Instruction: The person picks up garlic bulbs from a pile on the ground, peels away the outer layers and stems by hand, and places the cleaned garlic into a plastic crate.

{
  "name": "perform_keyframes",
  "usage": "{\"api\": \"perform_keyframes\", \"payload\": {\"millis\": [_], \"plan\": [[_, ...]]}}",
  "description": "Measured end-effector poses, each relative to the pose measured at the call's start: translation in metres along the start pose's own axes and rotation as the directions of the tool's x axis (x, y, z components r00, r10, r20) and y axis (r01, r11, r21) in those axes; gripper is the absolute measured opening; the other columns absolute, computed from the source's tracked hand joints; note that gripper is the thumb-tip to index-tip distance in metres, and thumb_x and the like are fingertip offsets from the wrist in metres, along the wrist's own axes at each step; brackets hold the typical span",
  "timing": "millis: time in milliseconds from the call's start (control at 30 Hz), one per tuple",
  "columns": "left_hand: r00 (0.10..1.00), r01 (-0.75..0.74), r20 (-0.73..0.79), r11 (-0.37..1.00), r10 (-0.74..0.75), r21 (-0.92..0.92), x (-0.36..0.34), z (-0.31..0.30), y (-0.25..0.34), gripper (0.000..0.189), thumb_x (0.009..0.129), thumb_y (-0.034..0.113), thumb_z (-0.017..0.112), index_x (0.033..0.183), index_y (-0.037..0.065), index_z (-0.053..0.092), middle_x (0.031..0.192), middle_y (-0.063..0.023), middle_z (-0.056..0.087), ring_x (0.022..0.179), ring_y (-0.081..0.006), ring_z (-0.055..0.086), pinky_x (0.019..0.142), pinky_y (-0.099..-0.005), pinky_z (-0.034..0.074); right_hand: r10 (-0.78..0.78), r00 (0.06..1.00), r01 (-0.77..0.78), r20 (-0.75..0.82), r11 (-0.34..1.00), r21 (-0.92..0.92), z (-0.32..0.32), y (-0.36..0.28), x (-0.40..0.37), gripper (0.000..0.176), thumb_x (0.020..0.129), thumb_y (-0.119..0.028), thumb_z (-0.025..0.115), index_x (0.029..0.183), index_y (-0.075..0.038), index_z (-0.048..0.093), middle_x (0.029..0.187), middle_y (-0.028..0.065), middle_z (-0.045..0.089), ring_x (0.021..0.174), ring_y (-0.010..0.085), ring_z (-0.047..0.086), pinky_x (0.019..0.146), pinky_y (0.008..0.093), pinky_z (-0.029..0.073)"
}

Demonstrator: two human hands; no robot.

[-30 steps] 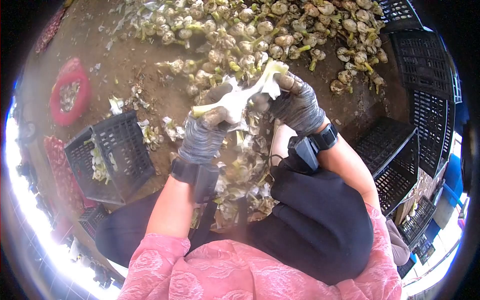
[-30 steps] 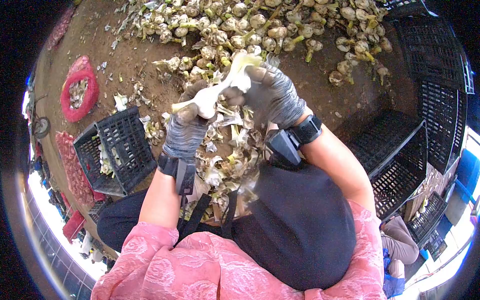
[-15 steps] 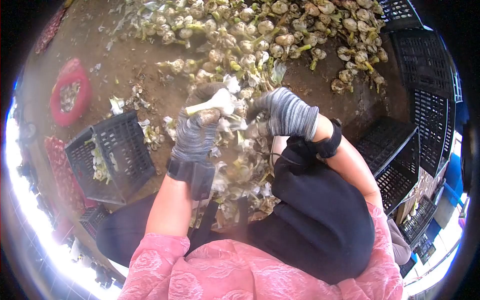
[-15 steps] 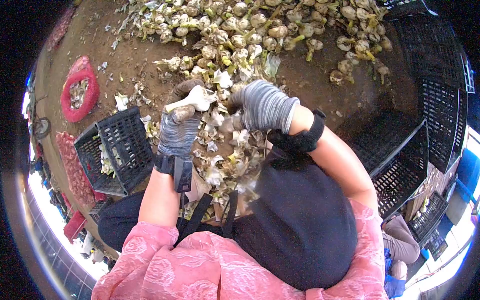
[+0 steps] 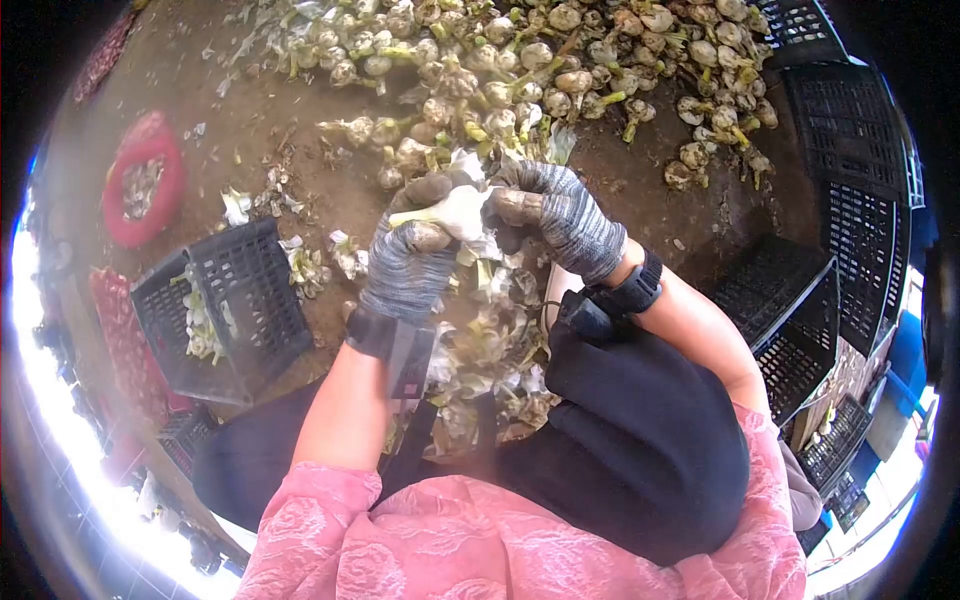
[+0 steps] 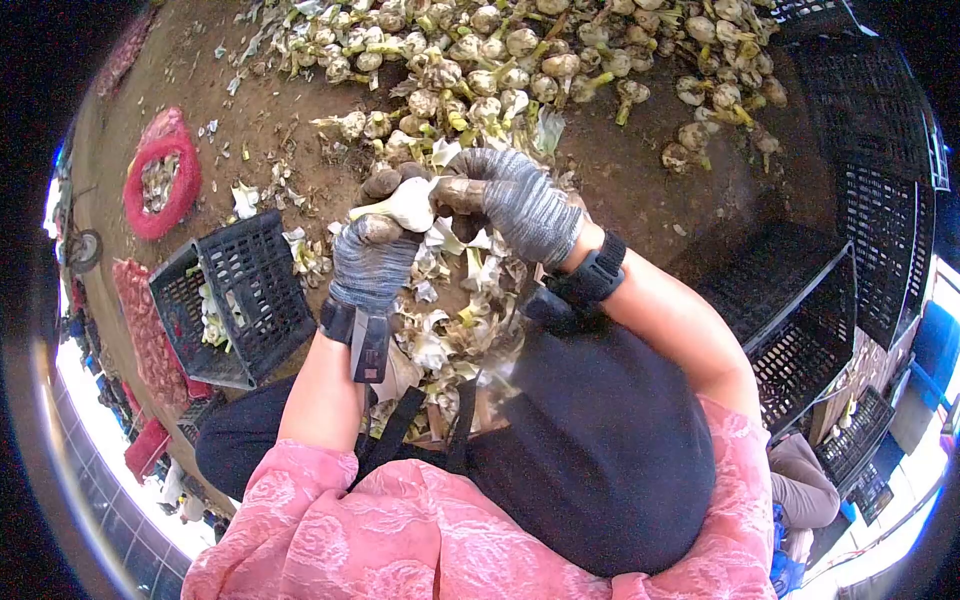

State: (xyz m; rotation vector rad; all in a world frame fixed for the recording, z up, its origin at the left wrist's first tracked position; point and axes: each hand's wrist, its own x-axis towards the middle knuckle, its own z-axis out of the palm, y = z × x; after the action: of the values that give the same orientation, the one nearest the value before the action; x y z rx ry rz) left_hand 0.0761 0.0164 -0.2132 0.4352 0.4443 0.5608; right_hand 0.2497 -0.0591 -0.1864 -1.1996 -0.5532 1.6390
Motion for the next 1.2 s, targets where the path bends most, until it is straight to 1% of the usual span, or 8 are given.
{"api": "perform_keyframes", "payload": {"millis": [367, 533, 633, 667, 767, 833, 1167, 1200], "plan": [[0.885, -0.454, -0.248, 0.851, 0.395, -0.264, -0.025, -0.038, 0.124, 0.038, 0.057, 0.0, 0.057, 0.095, 0.0, 0.054, 0.094, -0.0124, 0.058, 0.091, -0.0278, 0.055, 0.084, -0.0431, 0.044, 0.098, 0.924, 0.227, 0.368, 0.635, -0.738, -0.026, 0.043, 0.021, 0.032, 0.073, -0.012, 0.063, 0.104, -0.011, 0.061, 0.088, 0.0049, 0.065, 0.077, 0.0136, 0.061, 0.068, 0.0283, 0.047], [0.209, -0.971, -0.654, 0.234, 0.727, -0.05, -0.077, -0.068, 0.223, 0.02, 0.079, 0.014, 0.048, 0.089, -0.004, 0.051, 0.072, -0.0084, 0.052, 0.068, -0.022, 0.054, 0.062, -0.0335, 0.049, 0.244, 0.896, 0.11, 0.372, 0.689, -0.716, -0.014, 0.023, 0.02, 0.021, 0.076, -0.021, 0.062, 0.092, -0.008, 0.065, 0.083, 0.0083, 0.065, 0.077, 0.0188, 0.061, 0.071, 0.0301, 0.046], [0.602, -0.792, -0.492, 0.551, 0.629, -0.265, -0.065, -0.137, 0.188, 0.023, 0.08, 0.021, 0.053, 0.088, -0.001, 0.055, 0.078, -0.0131, 0.059, 0.067, -0.0224, 0.057, 0.058, -0.031, 0.048, 0.291, 0.891, 0.123, 0.349, 0.585, -0.802, -0.002, 0.027, 0.024, 0.025, 0.079, -0.028, 0.061, 0.09, -0.006, 0.064, 0.082, 0.0102, 0.064, 0.077, 0.0226, 0.06, 0.071, 0.0316, 0.046], [0.734, -0.492, -0.326, 0.797, 0.597, 0.351, -0.041, -0.175, 0.163, 0.018, 0.079, 0.017, 0.055, 0.086, 0.001, 0.056, 0.077, -0.0081, 0.058, 0.068, -0.0184, 0.055, 0.059, -0.0295, 0.046, 0.296, 0.877, 0.205, 0.378, 0.481, -0.852, 0.001, 0.033, 0.025, 0.029, 0.079, -0.031, 0.06, 0.089, -0.004, 0.064, 0.082, 0.0112, 0.063, 0.077, 0.0244, 0.06, 0.072, 0.0323, 0.046], [0.844, 0.371, -0.363, 0.058, 0.395, 0.927, 0.003, -0.099, 0.066, 0.014, 0.08, 0.012, 0.057, 0.092, 0.005, 0.06, 0.079, -0.0044, 0.059, 0.075, -0.0142, 0.055, 0.071, -0.0272, 0.047, 0.18, 0.871, 0.337, 0.457, 0.458, -0.822, 0.003, 0.032, 0.026, 0.028, 0.076, -0.028, 0.063, 0.088, -0.003, 0.063, 0.091, 0.0131, 0.061, 0.083, 0.0276, 0.058, 0.074, 0.0339, 0.046], [0.839, 0.231, -0.397, 0.417, 0.371, 0.879, 0.028, -0.137, 0.008, 0.022, 0.078, 0.012, 0.061, 0.098, 0.003, 0.059, 0.088, -0.0079, 0.061, 0.079, -0.0152, 0.055, 0.077, -0.028, 0.046, -0.091, 0.851, 0.499, 0.517, 0.443, -0.745, -0.009, 0.04, 0.026, 0.026, 0.069, -0.02, 0.068, 0.09, -0.006, 0.063, 0.101, 0.0128, 0.058, 0.086, 0.028, 0.058, 0.075, 0.0345, 0.046], [0.692, 0.693, -0.678, 0.036, 0.25, 0.72, 0.05, -0.161, 0.001, 0.039, 0.071, 0.018, 0.067, 0.1, -0.003, 0.054, 0.095, -0.0133, 0.06, 0.085, -0.0204, 0.055, 0.079, -0.0308, 0.043, 0.043, 0.979, 0.163, 0.197, 0.407, -0.899, -0.016, 0.025, 0.017, 0.042, 0.073, -0.04, 0.064, 0.097, -0.006, 0.062, 0.077, 0.016, 0.06, 0.076, 0.03, 0.059, 0.068, 0.0359, 0.047], [0.676, 0.622, -0.73, 0.449, 0.104, 0.641, 0.04, -0.161, 0.006, 0.036, 0.072, 0.014, 0.062, 0.103, -0.003, 0.054, 0.095, -0.0132, 0.06, 0.081, -0.0198, 0.055, 0.075, -0.0296, 0.045, 0.07, 0.981, 0.152, 0.182, 0.305, -0.94, -0.015, 0.021, 0.016, 0.046, 0.074, -0.045, 0.061, 0.097, -0.006, 0.062, 0.079, 0.0167, 0.06, 0.076, 0.0313, 0.059, 0.069, 0.0369, 0.047]]}}
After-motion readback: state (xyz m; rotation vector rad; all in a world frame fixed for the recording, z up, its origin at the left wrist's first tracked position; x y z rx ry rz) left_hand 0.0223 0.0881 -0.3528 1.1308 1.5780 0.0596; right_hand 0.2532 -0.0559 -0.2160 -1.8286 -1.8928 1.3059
